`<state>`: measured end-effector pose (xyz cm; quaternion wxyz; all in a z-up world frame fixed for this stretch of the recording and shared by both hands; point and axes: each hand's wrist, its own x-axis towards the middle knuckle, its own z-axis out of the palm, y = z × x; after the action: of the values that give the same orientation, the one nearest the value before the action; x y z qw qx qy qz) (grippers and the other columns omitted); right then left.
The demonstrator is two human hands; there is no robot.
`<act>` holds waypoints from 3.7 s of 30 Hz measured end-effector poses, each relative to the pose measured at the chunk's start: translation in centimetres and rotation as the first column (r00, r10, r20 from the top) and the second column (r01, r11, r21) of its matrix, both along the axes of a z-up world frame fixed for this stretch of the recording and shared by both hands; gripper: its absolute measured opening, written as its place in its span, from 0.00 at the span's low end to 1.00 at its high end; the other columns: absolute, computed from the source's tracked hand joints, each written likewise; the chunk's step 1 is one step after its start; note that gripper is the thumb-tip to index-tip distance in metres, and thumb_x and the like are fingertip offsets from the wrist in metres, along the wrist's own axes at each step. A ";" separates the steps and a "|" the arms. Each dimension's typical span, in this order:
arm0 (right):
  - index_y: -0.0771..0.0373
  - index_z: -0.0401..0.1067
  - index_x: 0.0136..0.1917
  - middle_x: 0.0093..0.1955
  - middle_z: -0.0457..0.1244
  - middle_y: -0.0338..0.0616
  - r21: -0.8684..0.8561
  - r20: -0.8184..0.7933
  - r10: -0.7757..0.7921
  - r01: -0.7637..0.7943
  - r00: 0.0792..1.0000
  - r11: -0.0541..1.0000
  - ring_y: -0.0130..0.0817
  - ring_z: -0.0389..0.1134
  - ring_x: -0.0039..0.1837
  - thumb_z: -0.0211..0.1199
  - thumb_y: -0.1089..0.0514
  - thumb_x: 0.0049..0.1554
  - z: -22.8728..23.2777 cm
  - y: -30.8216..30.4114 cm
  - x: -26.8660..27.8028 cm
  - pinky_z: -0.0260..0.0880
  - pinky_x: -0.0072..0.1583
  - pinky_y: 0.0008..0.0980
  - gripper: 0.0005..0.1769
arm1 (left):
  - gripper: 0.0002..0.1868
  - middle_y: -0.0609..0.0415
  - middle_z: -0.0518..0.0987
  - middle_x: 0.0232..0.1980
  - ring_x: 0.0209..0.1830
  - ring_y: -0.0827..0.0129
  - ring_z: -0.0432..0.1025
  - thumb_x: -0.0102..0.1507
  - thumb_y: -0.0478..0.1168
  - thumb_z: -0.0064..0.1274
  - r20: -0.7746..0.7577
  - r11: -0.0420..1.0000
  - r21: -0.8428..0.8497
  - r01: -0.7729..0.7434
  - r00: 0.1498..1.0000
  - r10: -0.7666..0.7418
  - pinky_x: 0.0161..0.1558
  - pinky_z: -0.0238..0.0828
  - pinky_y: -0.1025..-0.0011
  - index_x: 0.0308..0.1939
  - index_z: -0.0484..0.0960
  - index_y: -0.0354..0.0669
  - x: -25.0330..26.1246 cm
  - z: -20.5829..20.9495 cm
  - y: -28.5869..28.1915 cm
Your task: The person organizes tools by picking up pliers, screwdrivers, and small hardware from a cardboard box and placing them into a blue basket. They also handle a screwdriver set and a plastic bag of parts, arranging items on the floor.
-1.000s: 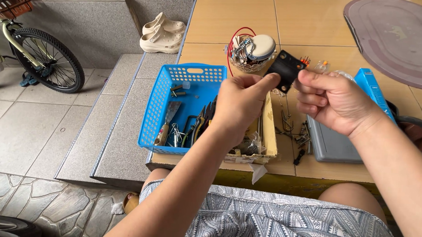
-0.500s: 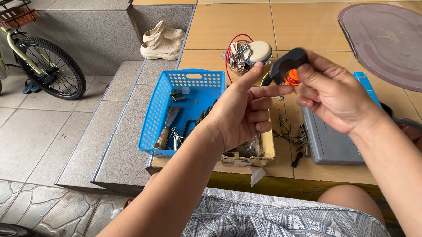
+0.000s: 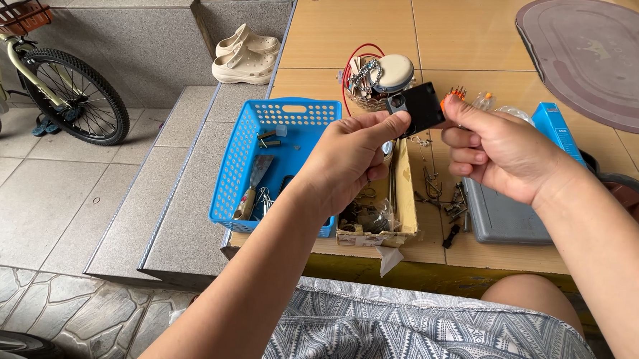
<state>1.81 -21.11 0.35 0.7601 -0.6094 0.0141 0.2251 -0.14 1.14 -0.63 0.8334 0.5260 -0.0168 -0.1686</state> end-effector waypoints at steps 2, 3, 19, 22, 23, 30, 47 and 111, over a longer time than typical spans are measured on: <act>0.50 0.60 0.38 0.29 0.46 0.24 -0.003 0.030 0.041 -0.041 0.999 0.999 0.17 0.45 0.31 0.57 0.47 0.66 0.1 0.1 0.0 0.52 0.38 0.23 0.16 | 0.11 0.68 0.71 0.26 0.21 0.82 0.58 0.63 0.44 0.61 0.012 0.999 0.051 -0.014 1.000 0.013 0.24 0.58 0.78 0.41 0.84 0.40 -0.1 0.1 -0.1; 0.50 0.59 0.37 0.29 0.46 0.23 -0.006 0.045 0.061 -0.061 0.997 0.998 0.16 0.45 0.31 0.57 0.48 0.67 0.1 0.1 0.0 0.51 0.38 0.23 0.17 | 0.12 0.68 0.73 0.27 0.21 0.82 0.59 0.63 0.45 0.61 0.020 0.998 0.068 -0.016 1.000 0.014 0.24 0.58 0.78 0.42 0.85 0.40 -0.2 0.2 -0.2; 0.52 0.66 0.47 0.29 0.47 0.23 -0.297 -0.137 -0.443 0.390 0.886 0.872 0.17 0.44 0.29 0.65 0.47 0.62 -9.8 -9.3 6.2 0.52 0.37 0.22 0.12 | 0.25 0.67 0.51 0.20 0.18 0.78 0.47 0.72 0.52 0.41 -0.245 0.991 0.130 0.034 0.969 -0.001 0.24 0.53 0.73 0.53 0.82 0.33 2.2 -7.3 -1.7; 0.62 0.70 0.50 0.33 0.57 0.37 -0.701 0.112 -0.495 0.421 0.862 0.576 0.30 0.56 0.32 0.68 0.43 0.62 -12.1 -13.7 9.9 0.65 0.40 0.39 0.20 | 0.24 0.67 0.51 0.20 0.17 0.78 0.46 0.72 0.51 0.41 -0.248 0.994 0.098 0.050 0.968 -0.024 0.24 0.53 0.72 0.52 0.81 0.32 2.8 -8.8 -1.9; 0.62 0.73 0.50 0.37 0.60 0.41 -0.755 0.193 -0.470 0.436 0.861 0.489 0.33 0.58 0.35 0.70 0.43 0.62 -13.0 -14.9 11.3 0.66 0.41 0.42 0.20 | 0.24 0.66 0.51 0.20 0.17 0.77 0.46 0.72 0.51 0.41 -0.254 0.993 0.105 0.052 0.967 -0.024 0.24 0.53 0.72 0.52 0.81 0.32 3.0 -9.2 -2.1; 0.66 0.82 0.46 0.44 0.70 0.58 -0.905 0.323 0.162 0.355 0.932 -0.235 0.52 0.72 0.44 0.72 0.40 0.59 -19.9 -20.4 21.3 0.72 0.45 0.45 0.25 | 0.25 0.66 0.51 0.19 0.17 0.78 0.47 0.72 0.52 0.39 -0.275 0.977 0.203 0.071 0.961 -0.013 0.24 0.54 0.73 0.53 0.81 0.32 4.7 -10.4 -2.9; 0.83 0.61 0.71 0.68 0.64 0.67 0.384 -0.509 -0.234 0.461 0.829 0.800 0.51 0.70 0.67 0.38 0.57 0.70 -12.9 -8.1 12.3 0.69 0.69 0.44 0.28 | 0.23 0.49 0.81 0.43 0.43 0.65 0.76 0.73 0.51 0.33 -0.512 0.976 -0.167 -0.137 0.858 0.032 0.50 0.75 0.62 0.54 0.74 0.35 10.2 -17.4 -3.9; 0.70 0.61 0.70 0.74 0.57 0.64 -0.202 -0.360 -0.118 0.047 0.925 0.978 0.48 0.61 0.75 0.48 0.60 0.65 -19.3 7.5 20.0 0.64 0.73 0.41 0.22 | 0.13 0.46 0.77 0.42 0.39 0.64 0.73 0.67 0.37 0.38 -0.587 0.929 -0.167 -0.331 0.790 0.176 0.48 0.75 0.64 0.48 0.76 0.35 11.1 -19.5 2.3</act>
<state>21.86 -13.57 -18.96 0.6912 -0.6244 0.2041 0.3012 10.96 3.44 -20.17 0.8776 0.3360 0.2786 -0.1981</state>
